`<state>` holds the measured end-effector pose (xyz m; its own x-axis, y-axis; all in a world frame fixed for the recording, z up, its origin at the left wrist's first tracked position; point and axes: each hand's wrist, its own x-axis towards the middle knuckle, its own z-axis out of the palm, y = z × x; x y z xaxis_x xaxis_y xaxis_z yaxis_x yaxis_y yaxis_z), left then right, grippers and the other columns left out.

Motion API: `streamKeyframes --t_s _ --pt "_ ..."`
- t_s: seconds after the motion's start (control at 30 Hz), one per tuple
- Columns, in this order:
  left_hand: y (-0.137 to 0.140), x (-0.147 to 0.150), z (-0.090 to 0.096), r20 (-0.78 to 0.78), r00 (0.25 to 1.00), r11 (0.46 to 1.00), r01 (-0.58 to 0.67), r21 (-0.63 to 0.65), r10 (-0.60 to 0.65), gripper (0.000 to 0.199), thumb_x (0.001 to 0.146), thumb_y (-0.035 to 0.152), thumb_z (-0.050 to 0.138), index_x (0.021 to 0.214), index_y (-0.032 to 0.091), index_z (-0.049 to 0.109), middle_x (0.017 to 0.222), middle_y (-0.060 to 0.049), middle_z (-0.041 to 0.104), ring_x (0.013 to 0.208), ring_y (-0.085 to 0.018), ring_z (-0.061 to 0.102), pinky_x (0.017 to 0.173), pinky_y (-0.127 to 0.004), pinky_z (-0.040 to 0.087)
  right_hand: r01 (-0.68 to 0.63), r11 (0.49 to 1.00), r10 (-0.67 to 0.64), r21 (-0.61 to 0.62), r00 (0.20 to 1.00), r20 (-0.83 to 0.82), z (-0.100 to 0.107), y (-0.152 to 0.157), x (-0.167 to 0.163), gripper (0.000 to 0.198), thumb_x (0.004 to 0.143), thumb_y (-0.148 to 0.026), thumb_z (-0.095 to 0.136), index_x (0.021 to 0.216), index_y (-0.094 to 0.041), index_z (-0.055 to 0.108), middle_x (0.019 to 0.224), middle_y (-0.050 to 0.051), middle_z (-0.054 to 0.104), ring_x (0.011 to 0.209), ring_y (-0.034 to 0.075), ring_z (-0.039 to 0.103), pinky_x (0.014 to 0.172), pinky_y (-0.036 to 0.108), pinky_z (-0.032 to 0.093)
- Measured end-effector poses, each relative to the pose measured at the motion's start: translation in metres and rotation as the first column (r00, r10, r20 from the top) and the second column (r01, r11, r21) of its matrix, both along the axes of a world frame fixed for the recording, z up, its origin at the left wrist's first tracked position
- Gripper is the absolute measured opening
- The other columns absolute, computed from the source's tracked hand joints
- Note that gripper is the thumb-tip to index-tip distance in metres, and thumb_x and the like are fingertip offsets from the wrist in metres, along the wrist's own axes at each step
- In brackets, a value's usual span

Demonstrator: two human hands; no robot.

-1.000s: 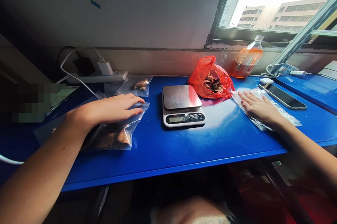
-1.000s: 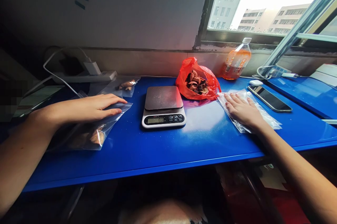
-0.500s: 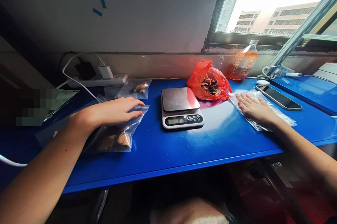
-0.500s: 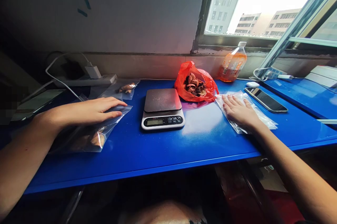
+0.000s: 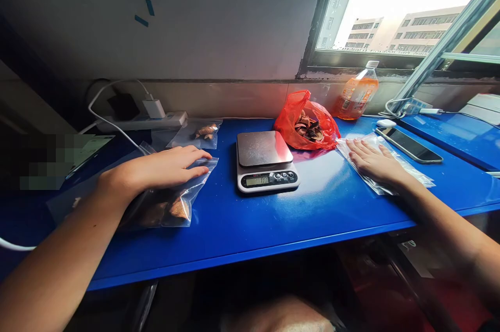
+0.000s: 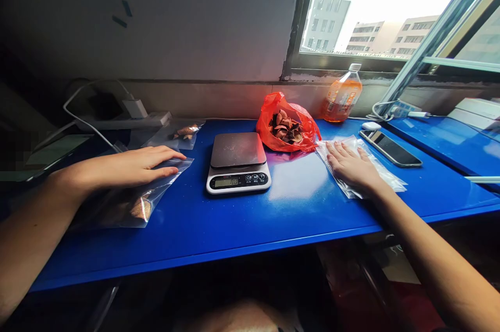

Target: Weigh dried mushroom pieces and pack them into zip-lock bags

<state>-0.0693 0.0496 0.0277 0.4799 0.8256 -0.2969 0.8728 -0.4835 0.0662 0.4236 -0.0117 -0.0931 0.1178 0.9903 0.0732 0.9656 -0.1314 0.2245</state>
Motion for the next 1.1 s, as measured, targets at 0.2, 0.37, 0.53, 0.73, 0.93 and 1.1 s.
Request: streamKeyframes --t_s 0.2,0.37,0.53,0.73,0.93,1.1 --pt "0.004 -0.002 -0.003 -0.019 1.000 1.000 0.020 -0.001 -0.020 0.068 0.088 0.060 0.032 0.143 0.023 0.047 0.149 -0.007 0.047 0.136 -0.028 0.043 0.114 -0.042 0.034 -0.001 1.000 0.001 -0.017 1.000 -0.008 0.001 0.001 0.000 0.066 0.098 -0.042 0.005 0.155 -0.017 0.029 0.162 0.003 0.021 0.151 0.022 0.015 0.122 0.052 0.007" --pt "0.003 -0.001 -0.003 -0.015 1.000 1.000 0.020 0.000 -0.020 0.070 0.087 0.060 0.032 0.143 0.021 0.048 0.149 -0.008 0.047 0.136 -0.030 0.043 0.115 -0.043 0.033 -0.008 1.000 0.008 -0.029 1.000 -0.013 0.000 0.001 0.001 0.067 0.099 -0.042 0.003 0.156 -0.014 0.026 0.162 0.005 0.020 0.151 0.022 0.016 0.123 0.050 0.006" --pt "-0.001 0.001 0.001 -0.013 1.000 1.000 0.017 0.005 -0.017 0.070 0.086 0.060 0.033 0.142 0.021 0.050 0.149 -0.008 0.048 0.135 -0.030 0.045 0.113 -0.041 0.035 -0.015 0.999 0.014 -0.039 1.000 -0.017 -0.002 0.002 0.002 0.067 0.099 -0.043 0.003 0.156 -0.015 0.025 0.162 0.004 0.019 0.151 0.021 0.016 0.123 0.049 0.007" --pt "-0.005 0.006 0.005 -0.033 0.999 1.000 -0.011 -0.010 0.011 0.069 0.087 0.058 0.031 0.143 0.022 0.047 0.150 -0.006 0.046 0.136 -0.029 0.044 0.114 -0.040 0.034 0.004 0.999 -0.005 -0.034 1.000 -0.025 0.000 0.004 0.001 0.066 0.099 -0.043 0.004 0.155 -0.017 0.028 0.160 0.005 0.026 0.149 0.022 0.021 0.123 0.050 0.012" --pt "-0.002 0.004 0.001 -0.043 0.999 1.000 -0.002 -0.003 0.002 0.069 0.088 0.058 0.032 0.144 0.020 0.047 0.150 -0.007 0.046 0.137 -0.029 0.042 0.115 -0.040 0.033 0.017 0.999 -0.019 -0.042 0.999 -0.044 0.004 0.003 -0.003 0.065 0.099 -0.043 0.007 0.155 -0.018 0.028 0.161 0.005 0.024 0.150 0.023 0.019 0.122 0.052 0.013" --pt "0.006 -0.003 -0.006 -0.028 1.000 1.000 -0.002 -0.021 0.001 0.067 0.089 0.060 0.033 0.145 0.025 0.044 0.152 -0.003 0.043 0.140 -0.027 0.038 0.117 -0.041 0.029 0.042 0.998 -0.045 -0.053 0.998 -0.054 0.007 0.003 -0.006 0.065 0.100 -0.044 0.004 0.156 -0.019 0.025 0.161 0.004 0.024 0.150 0.021 0.019 0.122 0.052 0.011"
